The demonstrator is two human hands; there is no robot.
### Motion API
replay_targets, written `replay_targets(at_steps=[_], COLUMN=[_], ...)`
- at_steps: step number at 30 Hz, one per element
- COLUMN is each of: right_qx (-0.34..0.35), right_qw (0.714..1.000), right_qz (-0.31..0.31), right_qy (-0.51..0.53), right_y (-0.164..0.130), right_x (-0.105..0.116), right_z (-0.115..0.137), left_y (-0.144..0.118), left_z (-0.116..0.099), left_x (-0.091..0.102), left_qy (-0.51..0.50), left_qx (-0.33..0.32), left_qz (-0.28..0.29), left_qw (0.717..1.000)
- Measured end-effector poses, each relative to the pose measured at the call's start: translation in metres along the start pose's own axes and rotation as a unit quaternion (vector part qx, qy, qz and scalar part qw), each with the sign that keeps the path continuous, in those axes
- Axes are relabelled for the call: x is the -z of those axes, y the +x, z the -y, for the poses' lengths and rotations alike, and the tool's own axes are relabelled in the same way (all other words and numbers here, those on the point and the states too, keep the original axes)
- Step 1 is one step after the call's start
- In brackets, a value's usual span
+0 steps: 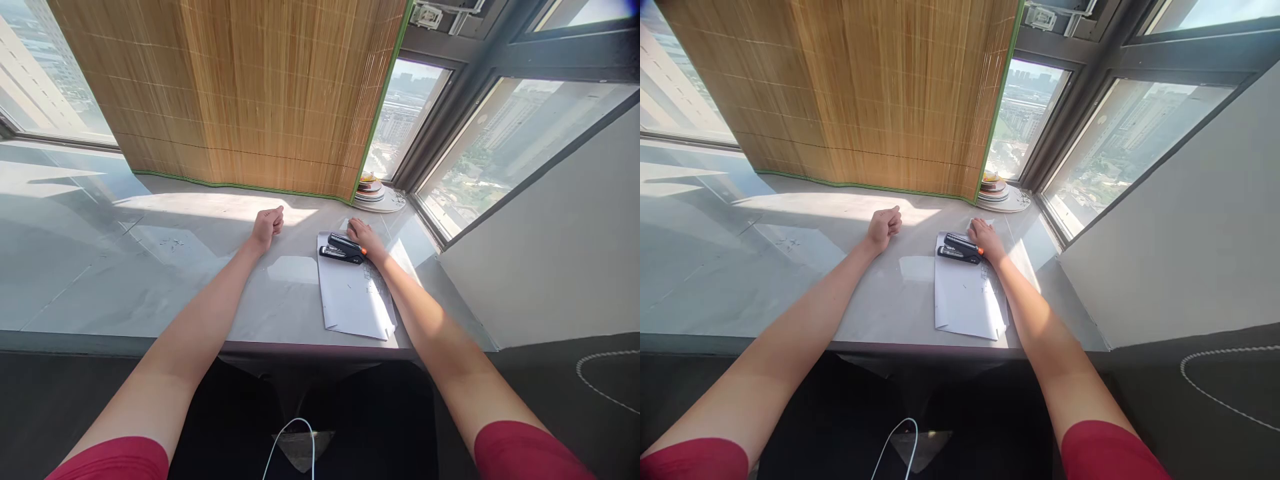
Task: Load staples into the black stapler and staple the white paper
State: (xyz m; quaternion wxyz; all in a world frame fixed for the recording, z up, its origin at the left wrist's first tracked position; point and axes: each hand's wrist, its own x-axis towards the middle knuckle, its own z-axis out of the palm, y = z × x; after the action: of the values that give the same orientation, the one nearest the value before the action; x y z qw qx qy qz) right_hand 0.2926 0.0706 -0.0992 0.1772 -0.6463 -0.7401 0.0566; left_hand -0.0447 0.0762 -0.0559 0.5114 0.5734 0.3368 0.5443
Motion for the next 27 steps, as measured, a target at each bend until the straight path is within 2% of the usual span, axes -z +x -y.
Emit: replay_targets(at_steps=[5, 8, 11, 13, 16, 19, 21, 23, 25, 27], right_qx=[0.019, 0.004, 0.003, 0.015, 0.032, 0.036, 0.034, 0.04, 0.083, 0.169], right_qw=[0.999, 0.999, 0.999, 0.999, 0.998, 0.997, 0.995, 0.987, 0.97, 0.956], right_qz=[0.016, 0.02, 0.022, 0.029, 0.038, 0.045, 0.024, -0.04, -0.079, -0.026], right_qy=[0.02, 0.03, 0.034, 0.035, 0.038, 0.052, 0.087, 0.147, 0.212, 0.238], right_y=[0.022, 0.031, 0.031, 0.03, 0.03, 0.032, 0.03, 0.022, 0.008, -0.009], right_x=[-0.023, -0.028, -0.028, -0.026, -0.025, -0.022, -0.014, -0.002, 0.011, 0.021], right_z=[0.068, 0.091, 0.096, 0.093, 0.087, 0.085, 0.087, 0.094, 0.105, 0.119], left_y=[0.004, 0.007, 0.008, 0.007, 0.006, 0.005, 0.004, 0.003, 0.003, 0.003], left_z=[0.003, 0.008, 0.013, 0.015, 0.015, 0.015, 0.018, 0.021, 0.025, 0.026], left_x=[0.004, 0.007, 0.007, 0.005, 0.0, -0.003, -0.005, -0.005, -0.005, -0.005], left_qy=[0.031, 0.049, 0.091, 0.156, 0.276, 0.361, 0.404, 0.443, 0.472, 0.487], left_qx=[-0.002, -0.001, -0.007, -0.031, -0.087, -0.102, -0.09, -0.077, -0.07, -0.07], left_qz=[-0.04, -0.068, -0.091, -0.088, -0.048, 0.009, 0.042, 0.06, 0.065, 0.064], left_qw=[0.999, 0.996, 0.992, 0.983, 0.956, 0.927, 0.909, 0.891, 0.876, 0.868])
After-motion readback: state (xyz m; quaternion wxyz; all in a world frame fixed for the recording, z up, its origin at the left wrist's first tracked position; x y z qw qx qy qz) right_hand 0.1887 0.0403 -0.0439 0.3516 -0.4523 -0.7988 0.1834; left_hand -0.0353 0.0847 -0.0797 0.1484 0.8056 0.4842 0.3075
